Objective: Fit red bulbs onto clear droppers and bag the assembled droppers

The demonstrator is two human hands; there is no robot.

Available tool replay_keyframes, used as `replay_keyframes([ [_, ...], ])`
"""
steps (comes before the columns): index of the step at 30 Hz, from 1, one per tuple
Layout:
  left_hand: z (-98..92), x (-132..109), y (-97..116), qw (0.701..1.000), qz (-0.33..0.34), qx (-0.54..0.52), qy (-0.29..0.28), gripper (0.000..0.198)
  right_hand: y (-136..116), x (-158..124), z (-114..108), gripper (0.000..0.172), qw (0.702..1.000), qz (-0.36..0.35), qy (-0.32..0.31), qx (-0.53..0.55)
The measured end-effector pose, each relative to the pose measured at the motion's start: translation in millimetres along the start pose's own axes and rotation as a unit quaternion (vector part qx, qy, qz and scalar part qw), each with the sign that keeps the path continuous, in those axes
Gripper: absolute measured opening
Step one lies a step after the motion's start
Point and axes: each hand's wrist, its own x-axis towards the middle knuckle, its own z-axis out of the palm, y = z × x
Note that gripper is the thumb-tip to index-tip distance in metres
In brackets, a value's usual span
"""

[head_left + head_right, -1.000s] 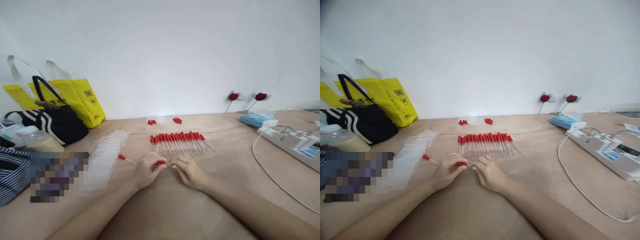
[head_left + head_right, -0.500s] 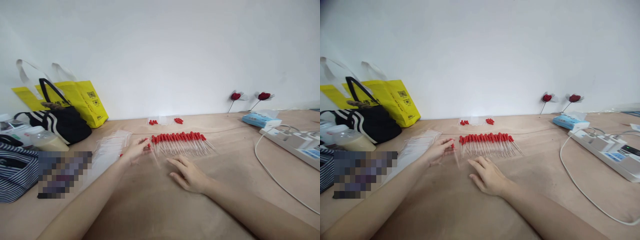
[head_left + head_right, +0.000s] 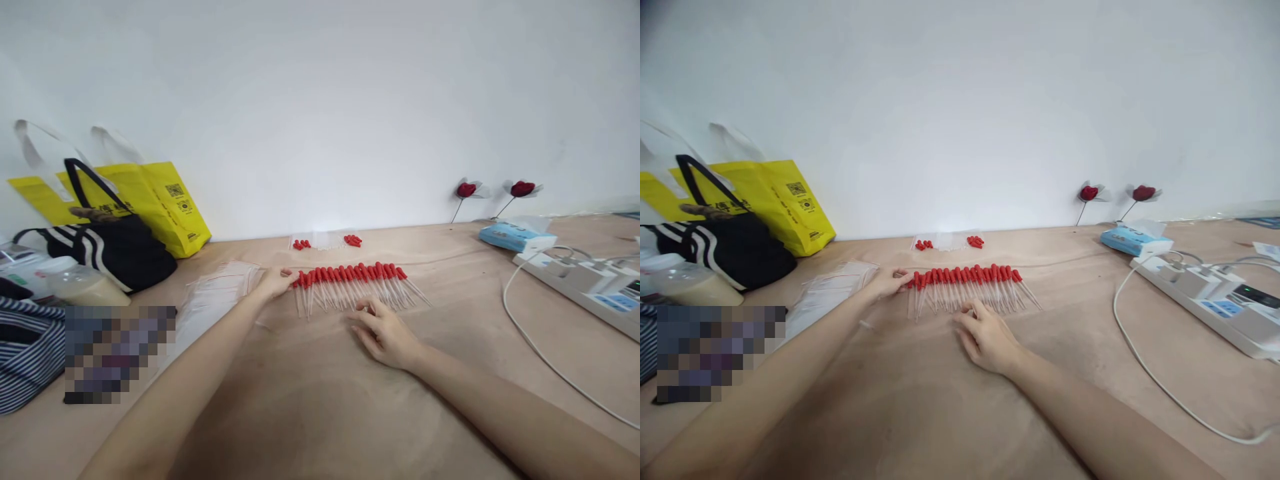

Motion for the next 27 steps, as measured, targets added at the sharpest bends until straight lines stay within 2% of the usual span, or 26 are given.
replay_keyframes([
  [4, -43.5, -24.4, -4.4, 0.989, 0.082, 0.083, -0.094, 0.019, -0.4, 0.4, 0.6, 0.023, 1.000, -0.005, -0.004, 0.001],
  [6, -67.4, -37.9, -9.2, 0.973, 0.100, 0.139, -0.154, 0.026, -0.3, 0.7, 0.9, 0.023, 1.000, -0.011, -0.004, 0.006],
  [8, -84.7, -47.9, -15.3, 0.926, 0.150, 0.260, -0.228, 0.029, -0.4, 1.1, 1.0, 0.024, 1.000, -0.016, -0.003, 0.010],
  [10, -92.0, -53.7, -21.1, 0.888, 0.196, 0.330, -0.254, 0.021, -0.9, 1.3, 0.8, 0.025, 1.000, -0.017, -0.002, 0.012],
  [12, -90.1, -55.7, -24.7, 0.866, 0.242, 0.363, -0.242, 0.008, -1.6, 1.3, 0.4, 0.024, 1.000, -0.014, -0.005, 0.008],
  [15, -76.3, -52.7, -23.9, 0.849, 0.299, 0.389, -0.198, 0.010, -2.1, 1.0, 0.2, 0.023, 1.000, -0.011, -0.004, -0.001],
  [19, -53.1, -39.9, -16.3, 0.850, 0.352, 0.373, -0.119, 0.015, -1.6, 0.3, 0.4, 0.023, 1.000, -0.009, 0.002, -0.011],
  [22, -40.8, -28.7, -15.4, 0.852, 0.378, 0.350, -0.092, 0.017, -0.9, -0.1, 0.3, 0.023, 1.000, -0.007, 0.004, -0.018],
  [25, -33.6, -23.5, -23.1, 0.865, 0.374, 0.330, -0.063, 0.017, -0.2, -0.1, 0.5, 0.023, 1.000, -0.010, 0.007, -0.022],
  [27, -29.1, -25.3, -31.1, 0.881, 0.350, 0.317, -0.017, 0.018, 0.1, 0.0, 0.9, 0.023, 1.000, -0.012, 0.010, -0.018],
])
